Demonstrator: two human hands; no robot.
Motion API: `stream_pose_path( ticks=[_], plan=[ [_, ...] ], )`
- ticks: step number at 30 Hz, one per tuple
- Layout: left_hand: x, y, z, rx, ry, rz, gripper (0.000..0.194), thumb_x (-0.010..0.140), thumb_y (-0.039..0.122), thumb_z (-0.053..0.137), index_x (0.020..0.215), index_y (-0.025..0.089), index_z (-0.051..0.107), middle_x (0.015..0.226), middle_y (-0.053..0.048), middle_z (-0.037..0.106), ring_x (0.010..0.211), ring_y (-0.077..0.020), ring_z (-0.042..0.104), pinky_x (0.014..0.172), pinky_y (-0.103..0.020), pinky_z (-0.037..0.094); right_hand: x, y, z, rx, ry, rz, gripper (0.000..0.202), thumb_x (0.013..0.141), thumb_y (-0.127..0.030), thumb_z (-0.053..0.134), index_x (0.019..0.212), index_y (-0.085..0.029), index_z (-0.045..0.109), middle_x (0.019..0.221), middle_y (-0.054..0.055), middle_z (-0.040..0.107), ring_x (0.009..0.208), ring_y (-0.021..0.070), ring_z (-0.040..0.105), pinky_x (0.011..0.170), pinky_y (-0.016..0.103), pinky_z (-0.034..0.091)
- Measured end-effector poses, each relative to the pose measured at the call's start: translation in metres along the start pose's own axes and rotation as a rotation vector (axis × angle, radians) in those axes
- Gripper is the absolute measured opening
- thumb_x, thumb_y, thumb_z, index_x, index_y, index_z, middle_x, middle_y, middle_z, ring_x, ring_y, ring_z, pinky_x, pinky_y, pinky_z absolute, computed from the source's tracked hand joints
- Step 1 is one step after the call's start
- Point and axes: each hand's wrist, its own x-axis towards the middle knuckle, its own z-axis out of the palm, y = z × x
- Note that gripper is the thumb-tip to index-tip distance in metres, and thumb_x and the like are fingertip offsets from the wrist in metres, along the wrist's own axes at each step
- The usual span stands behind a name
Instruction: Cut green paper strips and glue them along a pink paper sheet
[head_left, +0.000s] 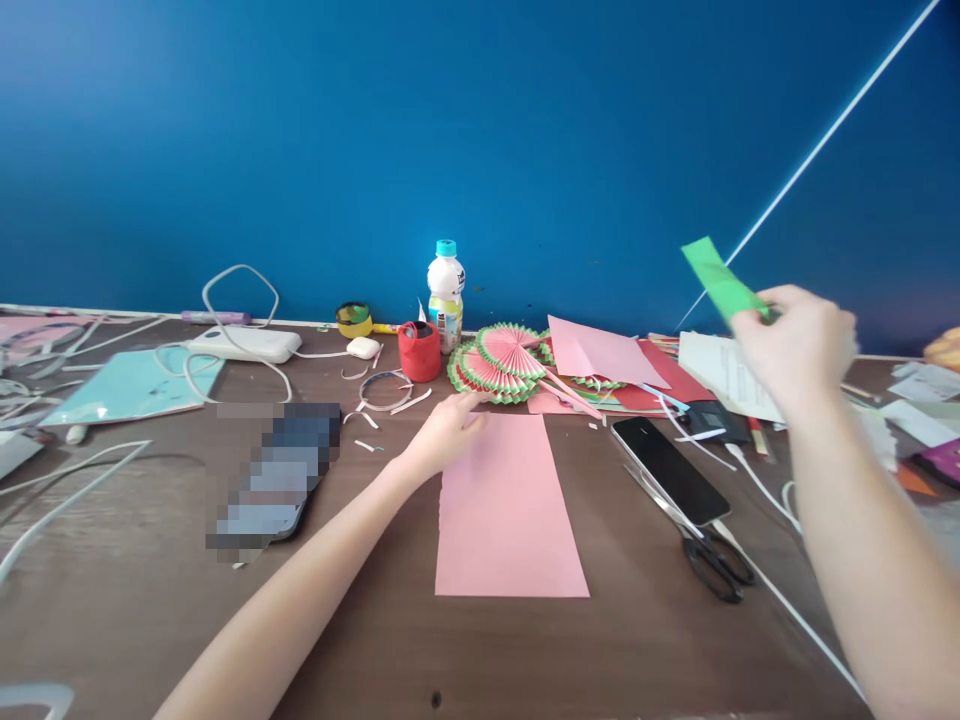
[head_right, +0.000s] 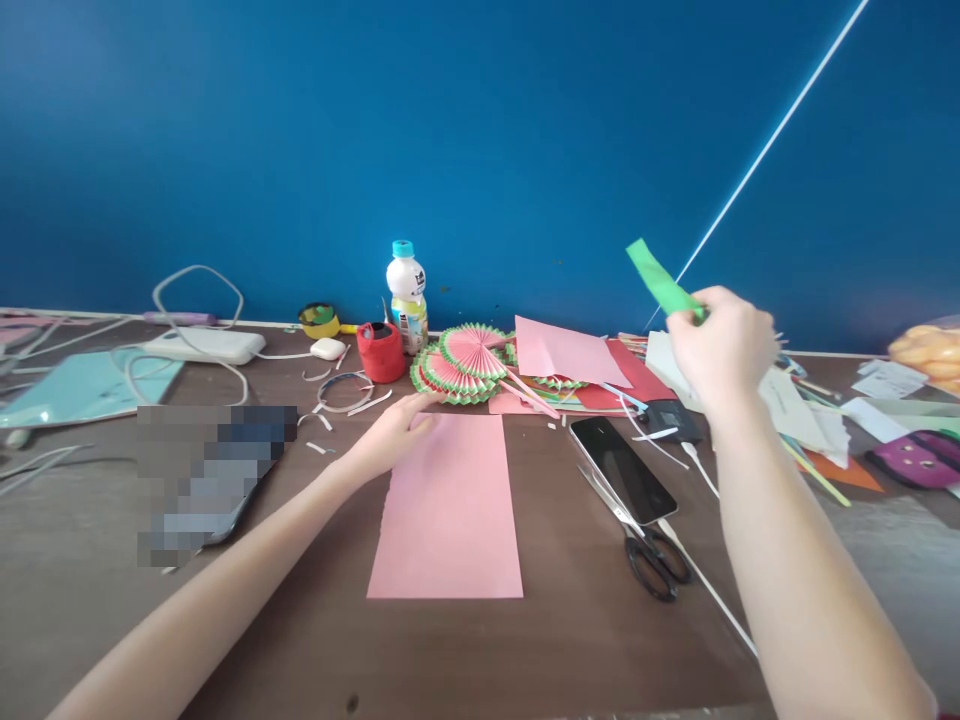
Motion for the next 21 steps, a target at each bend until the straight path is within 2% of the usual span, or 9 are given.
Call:
stream_pose_path(
  ticks=[2, 5, 7, 9, 11, 13, 17, 19, 21],
  plan=[
    [0.009, 0.006, -0.007, -0.167, 0.077, -0.101, 0.037, 0.083, 0.028, 0.046, 0.117, 0.016, 0.056, 0.123, -0.010, 0.058, 0.114, -0.0230, 0.052, 0.098, -0.035, 0.039, -0.018, -0.027, -0.001, 0.263, -0.073, -0.058, 0.013, 0.075, -0.027, 0.046, 0.080, -0.020, 0.056, 0.084, 0.012, 0.063, 0.086, 0.0320, 0.060, 0.074, 0.048, 0.045],
    [0.022, 0.013, -0.014, -0.548, 0.131, -0.180, 0.049, 0.079, 0.038, 0.056, 0.124, 0.019, 0.049, 0.135, -0.011, 0.048, 0.123, -0.0236, 0.045, 0.100, -0.035, 0.038, -0.043, -0.057, 0.006, 0.870, -0.465, -0.039, 0.016, 0.070, -0.025, 0.055, 0.086, -0.021, 0.057, 0.085, 0.007, 0.066, 0.079, 0.0246, 0.064, 0.070, 0.041, 0.050],
    [0.027, 0.017, -0.015, -0.800, 0.115, -0.258, 0.060, 0.074, 0.042, 0.063, 0.128, 0.021, 0.045, 0.140, -0.012, 0.042, 0.126, -0.0256, 0.042, 0.100, -0.037, 0.038, -0.058, -0.070, 0.013, 1.126, -0.723, -0.040, 0.026, 0.070, -0.028, 0.059, 0.095, -0.020, 0.058, 0.090, 0.006, 0.068, 0.081, 0.0232, 0.065, 0.070, 0.040, 0.052],
    [0.028, 0.020, -0.015, -1.018, 0.015, -0.303, 0.066, 0.069, 0.042, 0.069, 0.127, 0.020, 0.046, 0.138, -0.014, 0.045, 0.123, -0.0286, 0.046, 0.098, -0.039, 0.041, -0.070, -0.079, 0.021, 1.236, -0.891, -0.020, 0.031, 0.070, -0.028, 0.061, 0.099, -0.019, 0.058, 0.092, 0.007, 0.069, 0.082, 0.0229, 0.066, 0.067, 0.037, 0.052],
    [0.025, 0.021, -0.014, -1.150, -0.122, -0.316, 0.062, 0.063, 0.038, 0.075, 0.118, 0.017, 0.055, 0.128, -0.015, 0.055, 0.114, -0.0301, 0.054, 0.093, -0.040, 0.046, -0.079, -0.084, 0.029, 1.248, -0.993, 0.011, 0.036, 0.069, -0.028, 0.061, 0.103, -0.018, 0.058, 0.093, 0.007, 0.069, 0.084, 0.0229, 0.066, 0.063, 0.035, 0.052],
    [0.022, 0.020, -0.015, -1.171, -0.180, -0.345, 0.052, 0.059, 0.033, 0.078, 0.105, 0.015, 0.062, 0.113, -0.014, 0.065, 0.104, -0.0293, 0.061, 0.088, -0.038, 0.050, -0.085, -0.086, 0.036, 1.221, -1.030, 0.031, 0.039, 0.069, -0.030, 0.062, 0.106, -0.018, 0.057, 0.094, 0.008, 0.069, 0.084, 0.0225, 0.066, 0.062, 0.034, 0.051],
    [0.019, 0.012, -0.022, -1.091, -0.023, -0.421, 0.040, 0.055, 0.028, 0.081, 0.090, 0.015, 0.066, 0.095, -0.009, 0.072, 0.086, -0.0248, 0.067, 0.075, -0.035, 0.055, -0.088, -0.077, 0.040, 1.078, -1.005, 0.004, 0.035, 0.075, -0.036, 0.058, 0.105, -0.018, 0.057, 0.095, 0.008, 0.068, 0.080, 0.0197, 0.066, 0.070, 0.035, 0.051],
    [0.019, 0.005, -0.025, -1.078, 0.029, -0.435, 0.038, 0.055, 0.027, 0.080, 0.088, 0.015, 0.066, 0.093, -0.008, 0.072, 0.082, -0.0233, 0.068, 0.072, -0.033, 0.056, -0.089, -0.062, 0.032, 0.885, -0.976, -0.061, 0.030, 0.079, -0.038, 0.053, 0.100, -0.018, 0.057, 0.092, 0.007, 0.068, 0.078, 0.0191, 0.066, 0.071, 0.034, 0.050],
    [0.020, -0.002, -0.029, -1.078, 0.057, -0.449, 0.036, 0.056, 0.026, 0.080, 0.087, 0.015, 0.067, 0.092, -0.008, 0.072, 0.081, -0.0224, 0.068, 0.071, -0.032, 0.056, -0.095, -0.042, 0.021, 0.582, -0.917, -0.174, 0.021, 0.079, -0.036, 0.050, 0.088, -0.019, 0.058, 0.084, 0.005, 0.067, 0.072, 0.0180, 0.064, 0.066, 0.030, 0.047]
  ],
)
